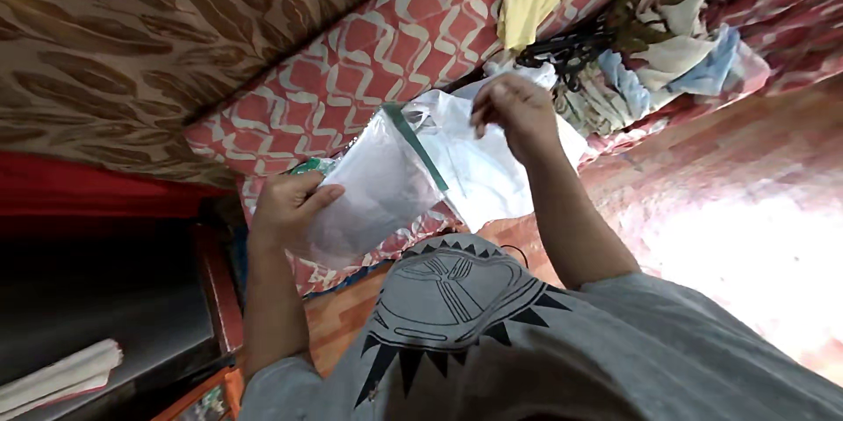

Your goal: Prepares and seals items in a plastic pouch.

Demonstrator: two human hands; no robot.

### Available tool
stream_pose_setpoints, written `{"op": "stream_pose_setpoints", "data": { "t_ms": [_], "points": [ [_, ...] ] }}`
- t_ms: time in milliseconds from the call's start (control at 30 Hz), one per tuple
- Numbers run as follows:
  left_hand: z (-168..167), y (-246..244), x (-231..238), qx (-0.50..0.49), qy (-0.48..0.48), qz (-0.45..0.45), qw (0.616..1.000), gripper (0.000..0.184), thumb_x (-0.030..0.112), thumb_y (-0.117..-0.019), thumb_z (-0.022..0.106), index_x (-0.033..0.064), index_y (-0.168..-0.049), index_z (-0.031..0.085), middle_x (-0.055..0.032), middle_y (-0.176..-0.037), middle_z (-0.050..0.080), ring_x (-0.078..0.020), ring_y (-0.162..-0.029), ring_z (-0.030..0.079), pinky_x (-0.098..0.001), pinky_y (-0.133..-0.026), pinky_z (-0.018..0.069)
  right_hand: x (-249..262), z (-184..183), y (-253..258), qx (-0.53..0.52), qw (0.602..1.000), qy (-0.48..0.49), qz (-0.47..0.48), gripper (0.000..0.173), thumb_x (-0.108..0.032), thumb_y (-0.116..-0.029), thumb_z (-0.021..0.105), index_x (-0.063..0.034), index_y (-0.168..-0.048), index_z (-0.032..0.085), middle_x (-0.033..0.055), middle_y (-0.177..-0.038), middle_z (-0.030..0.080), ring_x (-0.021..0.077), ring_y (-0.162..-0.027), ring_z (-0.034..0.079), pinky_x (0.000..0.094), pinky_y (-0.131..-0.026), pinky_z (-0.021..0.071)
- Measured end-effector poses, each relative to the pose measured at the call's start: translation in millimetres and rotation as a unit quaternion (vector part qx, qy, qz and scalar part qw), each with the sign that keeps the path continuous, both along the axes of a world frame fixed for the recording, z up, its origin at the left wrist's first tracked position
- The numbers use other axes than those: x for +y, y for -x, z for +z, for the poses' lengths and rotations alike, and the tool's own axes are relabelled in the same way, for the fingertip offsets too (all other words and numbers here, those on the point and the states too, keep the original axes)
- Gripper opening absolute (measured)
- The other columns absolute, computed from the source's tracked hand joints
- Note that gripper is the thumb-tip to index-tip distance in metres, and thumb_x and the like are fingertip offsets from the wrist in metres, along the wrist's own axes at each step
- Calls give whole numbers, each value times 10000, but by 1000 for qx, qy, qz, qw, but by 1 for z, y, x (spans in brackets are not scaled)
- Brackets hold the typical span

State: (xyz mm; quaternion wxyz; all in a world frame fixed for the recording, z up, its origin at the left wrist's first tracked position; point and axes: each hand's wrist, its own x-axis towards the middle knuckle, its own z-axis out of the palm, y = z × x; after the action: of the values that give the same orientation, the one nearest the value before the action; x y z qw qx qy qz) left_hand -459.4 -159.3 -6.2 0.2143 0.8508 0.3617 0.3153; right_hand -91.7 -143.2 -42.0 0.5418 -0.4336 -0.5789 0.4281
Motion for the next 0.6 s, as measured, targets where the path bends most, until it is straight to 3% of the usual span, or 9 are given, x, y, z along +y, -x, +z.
{"op": "stream_pose_setpoints", "data": {
  "t_ms": [67,133,233,333,500,533,567,600],
  "points": [
    [3,-3,1,5,1,-16,1000,478,362,-1023,604,9,-700,594,-4,-576,527,18,-535,469,-166,-537,415,-15,-8,19,-23,995,34,95,336,-199,-1064,387,-26,-1076,674,2,-996,735,94,-875,711,332,-818,613],
    [6,-8,3,17,-15,-39,999,486,368,-1021,603,20,-683,578,-10,-565,514,0,-524,459,-180,-522,397,-21,-21,32,-59,987,57,139,365,-175,-1075,382,29,-1207,655,78,-1147,709,110,-1007,692,339,-916,581],
    [10,-15,3,63,-52,-43,996,484,377,-1016,606,19,-691,586,-45,-557,516,-76,-502,466,-254,-503,398,-28,-30,38,-5,982,105,155,340,-169,-1072,390,15,-1213,639,15,-1103,697,37,-970,676,273,-910,572],
    [11,-19,3,122,-76,-4,990,466,385,-1021,601,-12,-778,631,-116,-592,557,-212,-509,526,-400,-506,441,-33,-38,35,75,972,129,180,278,-207,-1063,413,-102,-1119,665,-104,-996,715,3,-911,684,253,-855,584],
    [14,-27,10,109,-70,-46,991,452,403,-1021,590,12,-813,682,-99,-659,627,-180,-562,570,-389,-550,478,-43,-40,38,89,970,148,173,246,-229,-1061,431,-136,-1197,613,-145,-1004,691,-43,-926,653,209,-854,568],
    [14,-28,11,101,-70,-58,991,458,405,-1023,591,13,-798,668,-91,-643,609,-170,-554,553,-374,-546,465,-45,-45,38,96,971,140,168,256,-321,-1060,445,-166,-1138,633,-154,-972,693,-43,-910,653,211,-841,566],
    [15,-29,12,92,-70,-63,991,468,409,-1020,595,11,-782,656,-86,-623,587,-158,-540,532,-354,-534,445,-46,-50,38,104,971,133,169,375,-504,-1051,444,-199,-1094,658,-162,-956,704,-41,-906,659,216,-833,565],
    [16,-29,14,85,-65,-67,992,465,402,-1017,599,7,-779,649,-80,-616,574,-139,-536,515,-329,-531,432,-47,-51,38,112,969,135,176,576,-712,-985,395,-215,-1081,671,-162,-952,717,-32,-909,670,228,-825,571]
  ]
}}
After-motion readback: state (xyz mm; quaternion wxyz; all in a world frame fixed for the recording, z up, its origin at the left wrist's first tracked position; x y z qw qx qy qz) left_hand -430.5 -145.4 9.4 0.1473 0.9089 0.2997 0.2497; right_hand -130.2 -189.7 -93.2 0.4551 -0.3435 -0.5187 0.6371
